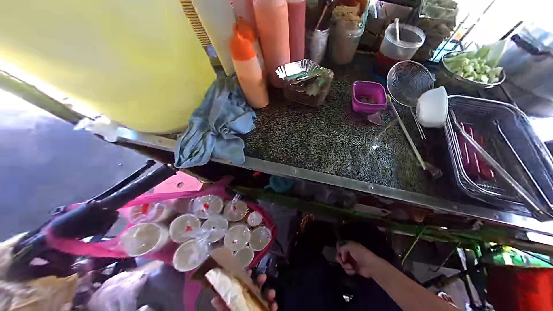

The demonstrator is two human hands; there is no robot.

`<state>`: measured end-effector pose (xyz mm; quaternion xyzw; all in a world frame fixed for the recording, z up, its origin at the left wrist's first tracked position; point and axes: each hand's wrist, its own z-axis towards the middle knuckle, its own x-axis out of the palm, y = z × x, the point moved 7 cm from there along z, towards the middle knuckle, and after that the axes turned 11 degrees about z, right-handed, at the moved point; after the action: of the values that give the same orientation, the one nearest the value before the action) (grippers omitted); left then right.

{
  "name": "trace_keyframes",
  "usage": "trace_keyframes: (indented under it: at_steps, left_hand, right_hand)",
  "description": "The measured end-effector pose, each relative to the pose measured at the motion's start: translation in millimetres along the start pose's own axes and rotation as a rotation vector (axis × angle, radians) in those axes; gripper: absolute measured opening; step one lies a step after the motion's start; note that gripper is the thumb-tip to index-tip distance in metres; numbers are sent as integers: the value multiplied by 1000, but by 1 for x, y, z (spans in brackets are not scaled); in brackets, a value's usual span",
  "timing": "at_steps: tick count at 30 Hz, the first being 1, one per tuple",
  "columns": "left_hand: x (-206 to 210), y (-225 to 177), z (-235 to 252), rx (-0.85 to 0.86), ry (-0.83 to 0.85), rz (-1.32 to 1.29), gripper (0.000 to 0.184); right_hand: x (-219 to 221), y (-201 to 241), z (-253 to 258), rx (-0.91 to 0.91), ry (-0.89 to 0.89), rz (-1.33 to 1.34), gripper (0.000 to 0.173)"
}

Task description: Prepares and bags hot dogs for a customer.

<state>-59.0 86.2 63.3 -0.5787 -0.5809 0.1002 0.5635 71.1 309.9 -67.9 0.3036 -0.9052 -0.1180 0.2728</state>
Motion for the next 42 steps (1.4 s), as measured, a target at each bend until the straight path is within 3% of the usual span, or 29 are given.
trace_keyframes:
  at_steps: [4,5,7,8,11,14,15,17,21,26,28,32,42]
  left_hand:
    - [57,-43,27,182,-38,145,61]
    - [73,-54,37,236,-21,169,62]
    - [111,-72,62,308,19,190,65]
    - [129,-77,77,318,30,196,66]
    - [183,-83,129,291,34,219,71]
    - [235,-80,182,261,31,327,74]
    - [251,-78,197,249,31,357,73]
    - [280,-76,219,204,52,385,69]
    - [333,-91,247,166,80,361,73]
    - [391,-116,265,34,279,126,82]
    - [406,-127,271,59,314,123,84]
    - [425,-149,274,204,360,261,86]
    - [438,-180,284,180,452,327,68]
  right_hand:
    - [11,-7,-108,-129,361,-62,16]
    - [11,3,-127,-200,427,-30,22]
    - [10,41,-157,-414,498,-52,51]
    - [10,64,-167,-548,487,-76,49]
    - [10,140,-179,-940,418,-147,20]
    - [14,202,-179,-1206,228,-335,33]
    - [17,218,-180,-1267,161,-427,42]
    - [24,242,-188,-1346,8,-628,45]
    - [31,286,-220,-1386,-239,-896,36]
    - [54,327,-279,-1344,-290,-1059,35]
    - [66,344,-301,-1363,-338,-1098,36]
    - [100,370,-329,-1403,-482,-1159,37]
    - [144,380,-329,-1455,-709,-1148,41]
